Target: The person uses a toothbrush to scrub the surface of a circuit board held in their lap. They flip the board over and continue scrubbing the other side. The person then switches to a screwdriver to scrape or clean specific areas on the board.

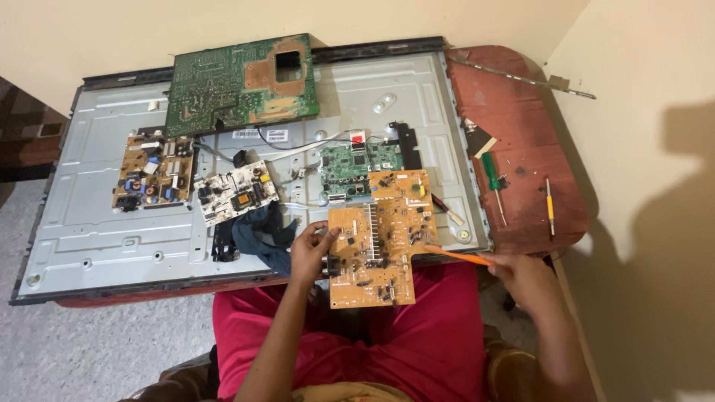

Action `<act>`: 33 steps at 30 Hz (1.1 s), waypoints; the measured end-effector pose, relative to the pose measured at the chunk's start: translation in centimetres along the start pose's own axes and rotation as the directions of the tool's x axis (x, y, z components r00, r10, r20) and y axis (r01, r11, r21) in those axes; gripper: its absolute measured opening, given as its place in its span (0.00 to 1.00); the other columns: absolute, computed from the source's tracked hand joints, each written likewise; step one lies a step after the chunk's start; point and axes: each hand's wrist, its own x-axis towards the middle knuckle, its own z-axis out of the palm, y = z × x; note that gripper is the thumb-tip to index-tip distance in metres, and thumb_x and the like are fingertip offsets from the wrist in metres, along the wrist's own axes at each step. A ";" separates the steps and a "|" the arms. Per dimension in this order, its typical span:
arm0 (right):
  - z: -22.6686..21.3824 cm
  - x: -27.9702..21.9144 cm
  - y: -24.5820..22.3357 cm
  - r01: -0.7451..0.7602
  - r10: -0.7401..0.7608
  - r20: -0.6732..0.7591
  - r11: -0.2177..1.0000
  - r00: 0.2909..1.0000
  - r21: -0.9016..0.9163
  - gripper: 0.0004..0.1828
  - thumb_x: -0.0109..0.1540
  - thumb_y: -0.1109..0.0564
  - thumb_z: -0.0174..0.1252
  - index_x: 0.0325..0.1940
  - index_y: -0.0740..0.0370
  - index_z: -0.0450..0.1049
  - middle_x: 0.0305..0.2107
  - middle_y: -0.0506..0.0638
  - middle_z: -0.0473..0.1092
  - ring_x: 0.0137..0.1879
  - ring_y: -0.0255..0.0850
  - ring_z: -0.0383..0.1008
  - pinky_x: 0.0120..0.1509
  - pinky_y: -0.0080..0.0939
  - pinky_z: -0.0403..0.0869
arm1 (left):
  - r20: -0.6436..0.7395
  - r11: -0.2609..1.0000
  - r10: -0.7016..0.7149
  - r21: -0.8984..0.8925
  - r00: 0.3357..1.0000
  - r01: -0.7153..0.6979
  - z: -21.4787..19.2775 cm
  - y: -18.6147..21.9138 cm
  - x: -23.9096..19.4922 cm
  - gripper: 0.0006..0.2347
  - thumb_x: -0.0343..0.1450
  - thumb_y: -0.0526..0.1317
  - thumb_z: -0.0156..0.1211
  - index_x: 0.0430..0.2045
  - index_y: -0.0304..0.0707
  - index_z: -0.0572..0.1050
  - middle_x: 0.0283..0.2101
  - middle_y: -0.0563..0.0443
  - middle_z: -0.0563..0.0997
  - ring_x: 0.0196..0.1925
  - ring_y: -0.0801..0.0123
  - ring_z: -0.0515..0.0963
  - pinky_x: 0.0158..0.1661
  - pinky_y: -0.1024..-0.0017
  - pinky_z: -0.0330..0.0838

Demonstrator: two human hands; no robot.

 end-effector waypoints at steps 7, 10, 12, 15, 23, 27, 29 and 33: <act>3.4 -0.2 -2.8 0.242 -0.242 -0.018 0.962 0.970 0.126 0.19 0.63 0.48 0.56 0.58 0.37 0.78 0.36 0.51 0.80 0.38 0.47 0.82 0.46 0.47 0.77 | 0.001 0.999 0.045 -0.020 0.999 -0.045 0.0 -0.3 0.0 0.15 0.70 0.43 0.68 0.44 0.30 0.79 0.23 0.55 0.81 0.24 0.82 0.74 0.26 0.79 0.65; 3.7 -0.4 -3.7 0.120 -0.120 0.038 0.993 0.992 -0.008 0.17 0.67 0.48 0.53 0.59 0.35 0.77 0.35 0.48 0.81 0.38 0.44 0.81 0.46 0.46 0.76 | -0.001 0.999 0.031 -0.012 1.000 -0.031 0.1 -0.1 -0.1 0.15 0.70 0.43 0.68 0.44 0.30 0.79 0.23 0.54 0.81 0.24 0.82 0.75 0.26 0.79 0.66; 3.2 -0.5 -3.5 0.085 -0.087 -0.015 0.994 0.996 -0.068 0.15 0.69 0.48 0.53 0.57 0.38 0.79 0.35 0.48 0.80 0.38 0.44 0.80 0.46 0.46 0.75 | -0.001 0.999 0.026 -0.018 1.000 -0.026 0.1 0.0 -0.1 0.15 0.70 0.42 0.68 0.45 0.31 0.78 0.23 0.54 0.81 0.24 0.82 0.75 0.26 0.79 0.67; 2.4 -0.7 -2.8 0.190 -0.188 0.228 0.982 0.955 0.017 0.21 0.66 0.50 0.52 0.63 0.32 0.73 0.31 0.42 0.80 0.34 0.36 0.80 0.42 0.38 0.80 | 0.009 0.999 0.027 -0.029 1.000 -0.027 0.1 0.2 -0.2 0.15 0.70 0.42 0.67 0.45 0.31 0.78 0.24 0.53 0.84 0.26 0.82 0.79 0.29 0.80 0.70; 1.7 -0.9 -2.1 0.293 -0.309 0.210 0.951 0.928 0.104 0.22 0.64 0.53 0.54 0.62 0.36 0.76 0.29 0.44 0.80 0.33 0.37 0.80 0.43 0.40 0.76 | 0.012 0.999 0.013 -0.029 1.000 -0.013 0.0 0.2 -0.2 0.16 0.69 0.44 0.68 0.46 0.31 0.78 0.26 0.51 0.84 0.27 0.79 0.80 0.29 0.78 0.71; 2.3 -0.9 -2.2 0.172 -0.213 0.241 0.968 0.947 0.181 0.20 0.65 0.54 0.55 0.61 0.39 0.77 0.28 0.48 0.80 0.34 0.41 0.79 0.44 0.41 0.76 | 0.015 0.997 0.031 -0.074 0.999 -0.030 0.1 -0.1 -0.1 0.17 0.69 0.43 0.69 0.46 0.31 0.78 0.26 0.51 0.83 0.27 0.79 0.79 0.29 0.78 0.71; 2.2 -0.9 -1.8 0.244 -0.288 0.304 0.954 0.908 0.174 0.22 0.64 0.57 0.55 0.61 0.41 0.77 0.29 0.46 0.82 0.35 0.37 0.81 0.45 0.39 0.76 | 0.024 0.996 0.032 -0.081 0.999 -0.030 0.0 -0.4 -0.1 0.17 0.70 0.43 0.69 0.46 0.30 0.78 0.27 0.50 0.83 0.28 0.79 0.79 0.29 0.78 0.71; 1.9 -0.7 -1.3 0.334 -0.352 0.219 0.935 0.910 0.118 0.18 0.63 0.53 0.58 0.57 0.40 0.80 0.28 0.46 0.81 0.34 0.39 0.82 0.44 0.39 0.77 | 0.026 0.997 0.034 -0.074 0.999 -0.032 -0.1 -0.8 0.3 0.16 0.70 0.43 0.67 0.46 0.31 0.77 0.28 0.50 0.85 0.29 0.79 0.80 0.30 0.79 0.72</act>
